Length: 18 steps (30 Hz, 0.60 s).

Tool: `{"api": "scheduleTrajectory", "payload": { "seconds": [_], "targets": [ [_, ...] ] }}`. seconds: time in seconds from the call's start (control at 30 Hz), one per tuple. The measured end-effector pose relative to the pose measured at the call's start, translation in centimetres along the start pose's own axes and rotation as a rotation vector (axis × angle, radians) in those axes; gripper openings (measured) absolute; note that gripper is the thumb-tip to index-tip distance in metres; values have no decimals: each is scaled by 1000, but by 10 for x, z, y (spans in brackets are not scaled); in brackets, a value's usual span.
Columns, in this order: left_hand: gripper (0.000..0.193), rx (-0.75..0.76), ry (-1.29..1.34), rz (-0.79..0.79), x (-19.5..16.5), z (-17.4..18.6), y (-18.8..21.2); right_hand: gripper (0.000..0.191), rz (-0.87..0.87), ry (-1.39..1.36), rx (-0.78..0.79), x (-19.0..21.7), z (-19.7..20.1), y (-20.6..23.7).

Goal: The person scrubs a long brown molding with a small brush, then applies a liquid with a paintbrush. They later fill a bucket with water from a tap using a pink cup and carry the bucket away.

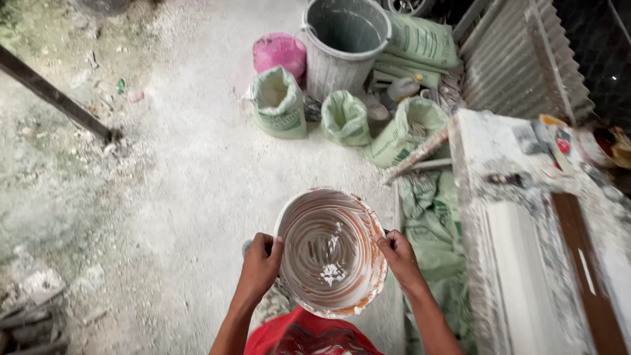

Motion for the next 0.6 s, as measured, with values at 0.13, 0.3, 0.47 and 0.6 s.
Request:
{"api": "scheduleTrajectory", "payload": {
  "seconds": [0.13, 0.3, 0.47, 0.6],
  "targets": [
    [37, 15, -5, -85, -11, 29, -114, 38, 20, 109, -41, 32, -51, -83],
    [39, 67, -95, 4, -35, 78, -224, 33, -47, 100, -92, 98, -109, -167],
    [41, -27, -216, -256, -77, 134, -314, 39, -36, 117, -96, 159, -164, -224],
    [41, -21, -154, -135, -76, 169, -374, 40, 5, 68, -82, 199, -215, -283]
  ]
}}
Point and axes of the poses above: each hand's wrist, its own y-axis away from the middle knuckle, its own z-axis out of the back of the hand, x = y × z, the point moved 9 cm from there along -y, towards the middle knuckle, and after that the axes turned 11 degrees about -z, right-handed, at the moved point
